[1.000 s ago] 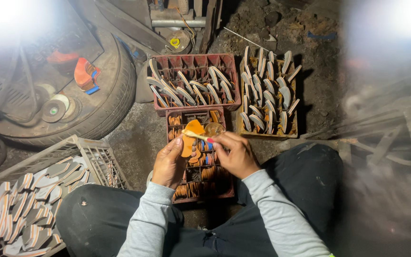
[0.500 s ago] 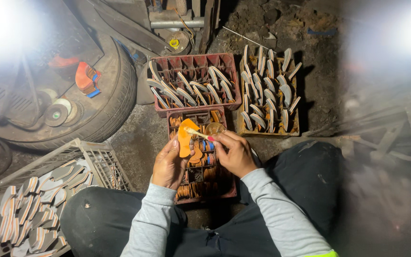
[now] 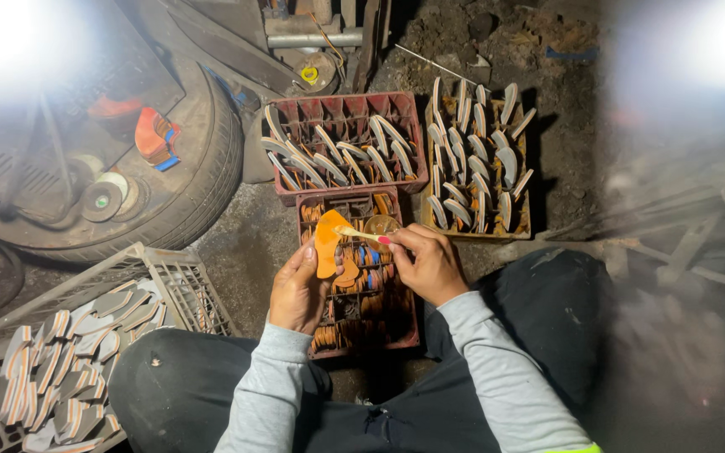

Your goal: The person sits on the floor and applies glue to the edges of curved shoe sole pieces using a brush. They pick up pieces from a crate, apply the adhesive, and place them into a crate.

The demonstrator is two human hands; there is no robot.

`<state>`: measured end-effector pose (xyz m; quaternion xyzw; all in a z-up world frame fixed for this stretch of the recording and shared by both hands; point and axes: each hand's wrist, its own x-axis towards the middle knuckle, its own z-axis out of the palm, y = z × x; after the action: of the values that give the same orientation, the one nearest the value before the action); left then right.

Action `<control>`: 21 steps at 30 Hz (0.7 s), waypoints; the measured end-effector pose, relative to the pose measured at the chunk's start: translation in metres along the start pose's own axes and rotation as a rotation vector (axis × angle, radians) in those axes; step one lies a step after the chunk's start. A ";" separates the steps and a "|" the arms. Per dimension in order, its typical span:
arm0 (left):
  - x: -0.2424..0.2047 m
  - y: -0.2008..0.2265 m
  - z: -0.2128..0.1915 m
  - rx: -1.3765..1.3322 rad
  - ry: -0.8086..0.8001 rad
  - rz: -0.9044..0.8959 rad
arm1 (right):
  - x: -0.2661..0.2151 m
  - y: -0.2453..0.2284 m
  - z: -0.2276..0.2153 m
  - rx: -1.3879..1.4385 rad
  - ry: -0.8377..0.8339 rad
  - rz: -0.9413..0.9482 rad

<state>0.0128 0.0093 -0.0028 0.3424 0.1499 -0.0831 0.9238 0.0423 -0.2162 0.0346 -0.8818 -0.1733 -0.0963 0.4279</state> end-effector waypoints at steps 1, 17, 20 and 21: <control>0.001 0.002 0.001 -0.012 0.021 -0.006 | 0.002 0.006 -0.003 -0.036 -0.013 0.013; -0.012 0.050 -0.003 -0.050 -0.014 0.051 | -0.013 0.146 0.077 -0.437 -0.408 0.520; -0.015 0.055 -0.003 -0.065 -0.012 0.066 | -0.017 0.140 0.082 -0.428 -0.373 0.538; -0.015 0.055 -0.003 -0.070 -0.009 0.071 | -0.016 0.137 0.083 -0.425 -0.386 0.545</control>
<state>0.0120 0.0532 0.0331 0.3147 0.1360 -0.0464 0.9382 0.0820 -0.2331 -0.1202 -0.9663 0.0137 0.1548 0.2051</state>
